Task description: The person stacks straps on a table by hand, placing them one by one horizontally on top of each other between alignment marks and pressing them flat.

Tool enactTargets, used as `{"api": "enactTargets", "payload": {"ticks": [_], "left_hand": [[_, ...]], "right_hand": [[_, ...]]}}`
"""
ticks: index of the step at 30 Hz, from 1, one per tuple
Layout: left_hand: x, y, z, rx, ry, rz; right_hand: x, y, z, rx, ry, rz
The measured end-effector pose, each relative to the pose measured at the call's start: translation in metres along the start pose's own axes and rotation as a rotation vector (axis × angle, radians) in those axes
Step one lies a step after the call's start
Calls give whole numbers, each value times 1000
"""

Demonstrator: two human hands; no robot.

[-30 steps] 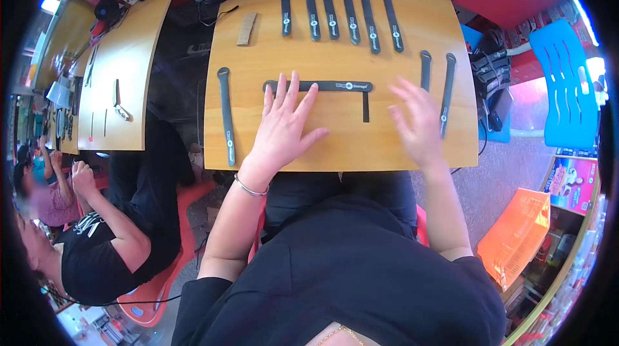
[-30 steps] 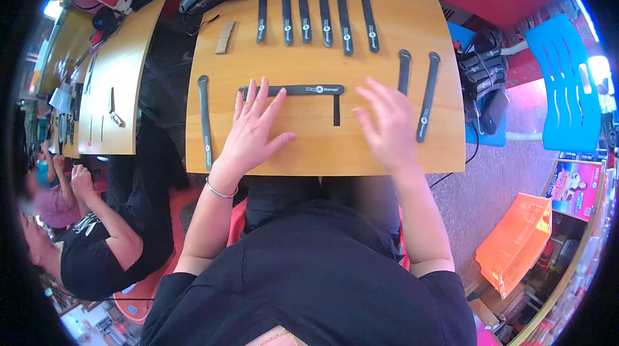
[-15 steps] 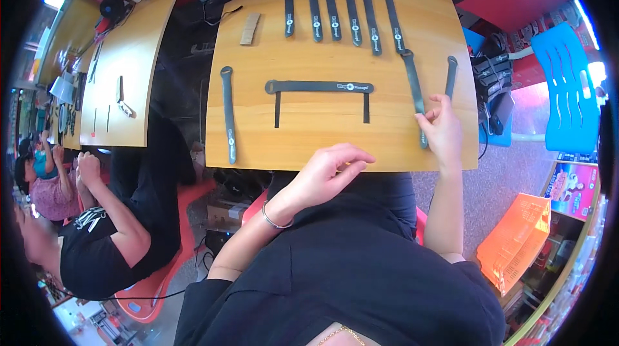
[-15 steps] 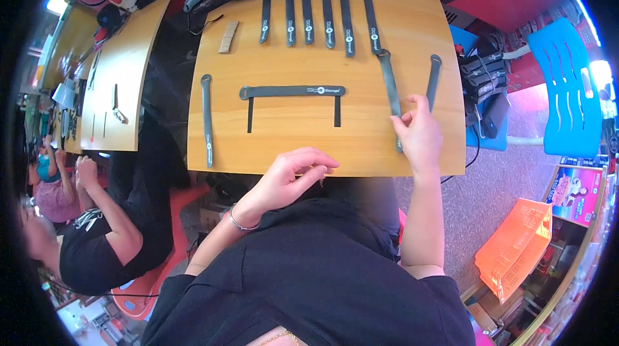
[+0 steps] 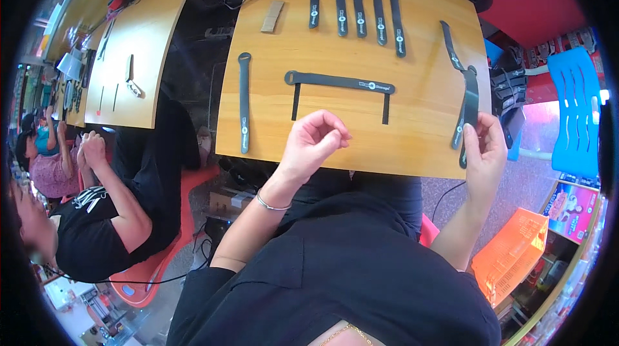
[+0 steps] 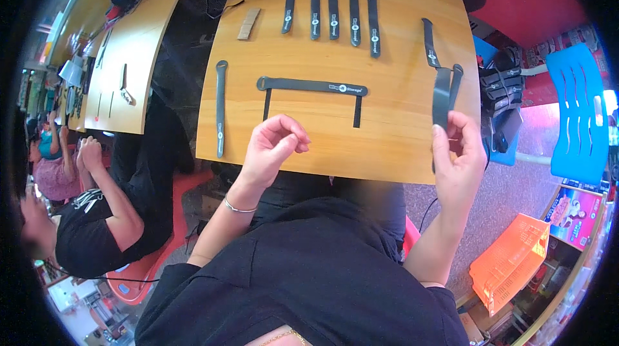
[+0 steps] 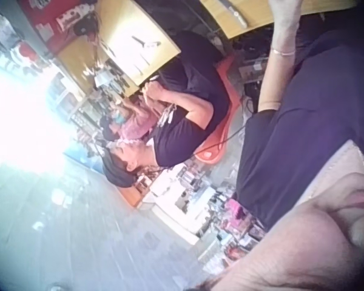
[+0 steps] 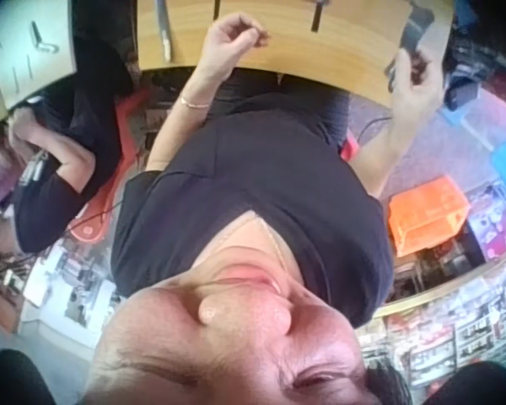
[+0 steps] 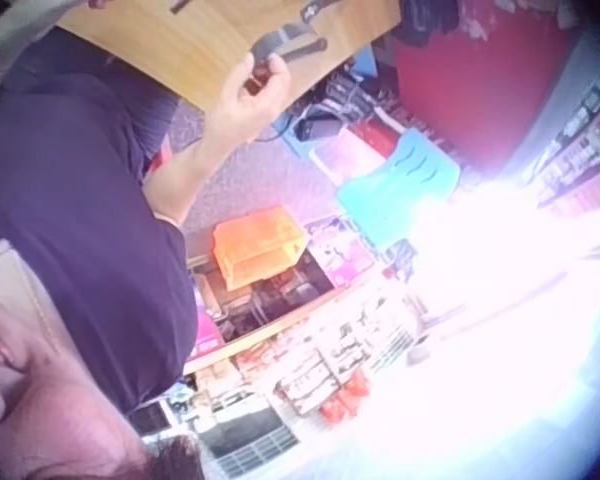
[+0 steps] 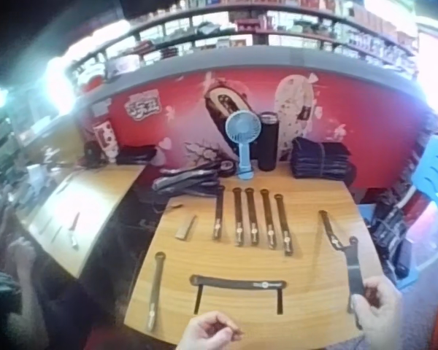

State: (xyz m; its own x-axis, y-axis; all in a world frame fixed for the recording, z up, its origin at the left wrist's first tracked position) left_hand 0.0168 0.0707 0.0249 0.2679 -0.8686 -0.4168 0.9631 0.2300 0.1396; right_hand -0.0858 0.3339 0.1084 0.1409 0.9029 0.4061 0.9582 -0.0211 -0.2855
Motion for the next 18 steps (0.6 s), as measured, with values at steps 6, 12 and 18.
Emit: {"api": "enactTargets", "payload": {"ticks": [6,12,18], "left_hand": [[0,-9,21,67,-39,53],[-38,-60,24,-172,-431,-86],[-117,-143,4,-1013,-1167,-321]], "right_hand": [[-30,15,-13,-183,-218,-240],[-32,15,7,-282,-157,-304],[-16,16,24,-320,-78,-292]]}}
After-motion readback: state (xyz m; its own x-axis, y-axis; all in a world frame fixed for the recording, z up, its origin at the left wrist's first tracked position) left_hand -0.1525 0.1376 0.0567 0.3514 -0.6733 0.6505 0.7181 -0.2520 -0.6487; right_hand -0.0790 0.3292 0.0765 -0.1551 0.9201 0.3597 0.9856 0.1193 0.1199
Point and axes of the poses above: each hand's wrist, its own y-axis away from the middle knuckle, its own x-axis out of the back of the hand, z = x × y, the point moved 3 cm from there along -y, towards the middle knuckle, and after that the axes turned 8 degrees about z, right-handed, at the moved point
